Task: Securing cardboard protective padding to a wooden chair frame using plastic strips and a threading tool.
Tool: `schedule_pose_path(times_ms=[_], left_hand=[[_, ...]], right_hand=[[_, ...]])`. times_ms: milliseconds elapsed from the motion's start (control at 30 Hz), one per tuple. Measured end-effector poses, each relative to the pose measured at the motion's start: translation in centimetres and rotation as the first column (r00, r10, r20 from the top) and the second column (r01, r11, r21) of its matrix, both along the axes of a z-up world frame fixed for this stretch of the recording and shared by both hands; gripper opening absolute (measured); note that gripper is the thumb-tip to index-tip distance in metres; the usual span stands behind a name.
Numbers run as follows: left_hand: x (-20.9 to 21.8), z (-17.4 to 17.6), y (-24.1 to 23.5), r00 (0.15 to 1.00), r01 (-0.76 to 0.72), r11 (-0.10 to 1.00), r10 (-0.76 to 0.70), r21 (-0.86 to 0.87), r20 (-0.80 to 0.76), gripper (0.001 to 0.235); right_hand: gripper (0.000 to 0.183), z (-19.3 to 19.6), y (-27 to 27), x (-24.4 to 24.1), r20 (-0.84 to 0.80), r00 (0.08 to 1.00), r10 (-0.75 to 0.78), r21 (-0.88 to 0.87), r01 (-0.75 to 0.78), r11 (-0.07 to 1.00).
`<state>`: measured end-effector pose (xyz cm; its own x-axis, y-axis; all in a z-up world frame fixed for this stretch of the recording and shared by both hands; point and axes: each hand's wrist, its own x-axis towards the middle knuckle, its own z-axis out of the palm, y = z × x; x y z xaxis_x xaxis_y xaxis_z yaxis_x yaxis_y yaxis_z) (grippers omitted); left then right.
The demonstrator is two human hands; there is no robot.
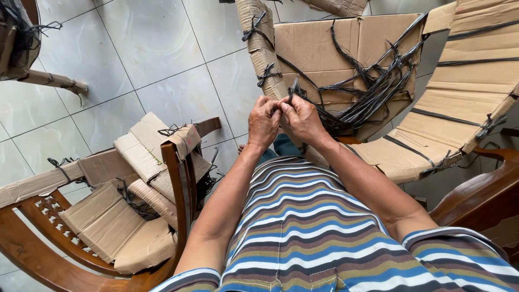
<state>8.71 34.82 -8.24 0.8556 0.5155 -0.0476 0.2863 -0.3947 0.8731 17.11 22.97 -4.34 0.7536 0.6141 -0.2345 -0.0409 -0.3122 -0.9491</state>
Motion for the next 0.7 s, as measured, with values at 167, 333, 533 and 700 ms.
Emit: schedule_pose_path(times_ms=[167,333,533,700], left_hand=[[0.6,-2.6,-0.9,0.998,-0.046,0.982,0.039,-0.181,-0.04,0.011],[0.5,-2.3,-0.7,0.99,-0.102,0.957,0.071,-0.27,-0.121,0.007],[1.1,-1.2,-0.5,0.988,-0.08,0.965,0.043,-0.248,-0.15,0.013],[0.3,-4.7,-0.3,0.995,0.024,0.974,-0.045,-0.226,-0.089,0.023]], right_hand=[[0.018,0.5,-2.0,-0.8,0.13,0.991,0.029,-0.126,-0.012,0.992],[0.021,1.6,-3.0,-0.9,0.144,0.989,-0.035,-0.221,0.066,0.973],[0.014,0.7,-2.0,-1.4,0.208,0.971,0.12,-0.259,-0.064,0.964],[0.014,1.8,-0.3,-0.1,0.21,0.962,0.174,-0.201,-0.132,0.971]])
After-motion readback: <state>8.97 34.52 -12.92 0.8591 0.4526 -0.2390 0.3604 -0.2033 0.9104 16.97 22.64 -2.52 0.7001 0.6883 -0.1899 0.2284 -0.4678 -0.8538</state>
